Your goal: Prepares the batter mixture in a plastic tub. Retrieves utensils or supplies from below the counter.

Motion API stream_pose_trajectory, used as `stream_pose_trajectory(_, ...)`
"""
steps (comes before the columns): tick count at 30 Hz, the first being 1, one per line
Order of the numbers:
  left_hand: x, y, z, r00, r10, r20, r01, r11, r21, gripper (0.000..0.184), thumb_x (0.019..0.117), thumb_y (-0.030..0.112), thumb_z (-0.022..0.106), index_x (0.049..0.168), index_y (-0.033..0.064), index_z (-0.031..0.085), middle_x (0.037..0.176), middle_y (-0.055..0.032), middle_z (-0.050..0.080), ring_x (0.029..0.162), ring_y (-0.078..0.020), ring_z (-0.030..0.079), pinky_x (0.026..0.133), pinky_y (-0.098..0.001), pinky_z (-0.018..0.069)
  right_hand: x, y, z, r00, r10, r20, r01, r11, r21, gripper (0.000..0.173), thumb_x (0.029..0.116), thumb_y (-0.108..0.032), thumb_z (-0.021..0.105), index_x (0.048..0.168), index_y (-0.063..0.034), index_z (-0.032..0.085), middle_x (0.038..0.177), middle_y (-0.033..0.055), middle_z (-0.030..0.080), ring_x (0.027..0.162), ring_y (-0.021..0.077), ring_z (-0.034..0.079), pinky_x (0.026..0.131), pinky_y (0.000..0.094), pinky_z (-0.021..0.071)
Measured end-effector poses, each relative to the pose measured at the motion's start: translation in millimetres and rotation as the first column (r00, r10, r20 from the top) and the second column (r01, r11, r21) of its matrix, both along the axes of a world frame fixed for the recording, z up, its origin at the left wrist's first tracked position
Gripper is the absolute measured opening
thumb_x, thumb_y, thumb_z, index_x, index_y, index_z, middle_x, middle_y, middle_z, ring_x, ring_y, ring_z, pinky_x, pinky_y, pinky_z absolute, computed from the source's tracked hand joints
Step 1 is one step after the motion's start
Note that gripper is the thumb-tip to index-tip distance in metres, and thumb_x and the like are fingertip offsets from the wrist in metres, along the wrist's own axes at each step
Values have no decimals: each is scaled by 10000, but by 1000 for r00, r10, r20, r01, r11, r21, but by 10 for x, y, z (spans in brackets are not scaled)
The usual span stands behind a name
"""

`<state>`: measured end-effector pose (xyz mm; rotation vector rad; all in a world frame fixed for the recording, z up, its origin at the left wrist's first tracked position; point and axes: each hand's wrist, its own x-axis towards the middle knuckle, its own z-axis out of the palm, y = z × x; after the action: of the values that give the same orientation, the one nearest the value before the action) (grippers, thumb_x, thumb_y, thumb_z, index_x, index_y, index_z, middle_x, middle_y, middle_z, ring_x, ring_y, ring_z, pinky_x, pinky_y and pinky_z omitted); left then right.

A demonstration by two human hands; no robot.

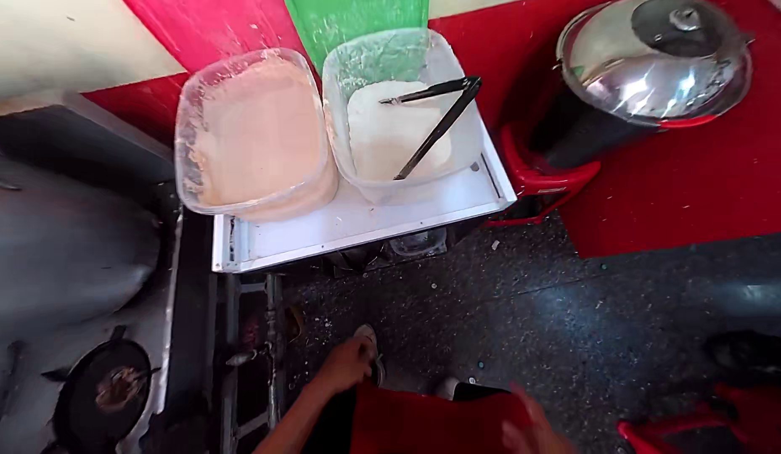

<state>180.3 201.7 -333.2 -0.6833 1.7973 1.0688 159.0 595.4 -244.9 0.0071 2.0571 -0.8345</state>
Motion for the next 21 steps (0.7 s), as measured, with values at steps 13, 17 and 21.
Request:
stream_pose_trajectory(13,-1668,-967,-2817,841,-451,299,537,628,-563,542,879,159,741,1354,-42,572,1408,-291,539,1263,-474,560,981,-653,493,-2473,-2076,-4158,782,354,-513,-230,929,292,707,969,-182,653,1603,-164,339,1589,200,408,1460,409,398,1160,575,381)
stream_pose_trajectory(17,-1672,-1053,-3077,721,-593,357,680,509,-528,412,930,170,700,1269,-54,628,1353,-275,588,1221,-471,589,957,-648,504,-2787,-2218,-4583,607,603,-518,-413,796,443,432,983,-94,626,1413,-103,592,1389,156,615,1326,353,560,1112,528,451)
stream_pose_trajectory(21,-1653,-1164,-3155,707,-646,288,671,482,-564,389,958,239,696,1244,-20,643,1310,-264,614,1206,-458,603,956,-641,503,-3003,-2387,-4568,656,661,-363,-486,739,467,300,984,-148,665,1265,-43,664,1270,188,659,1183,390,640,938,567,554)
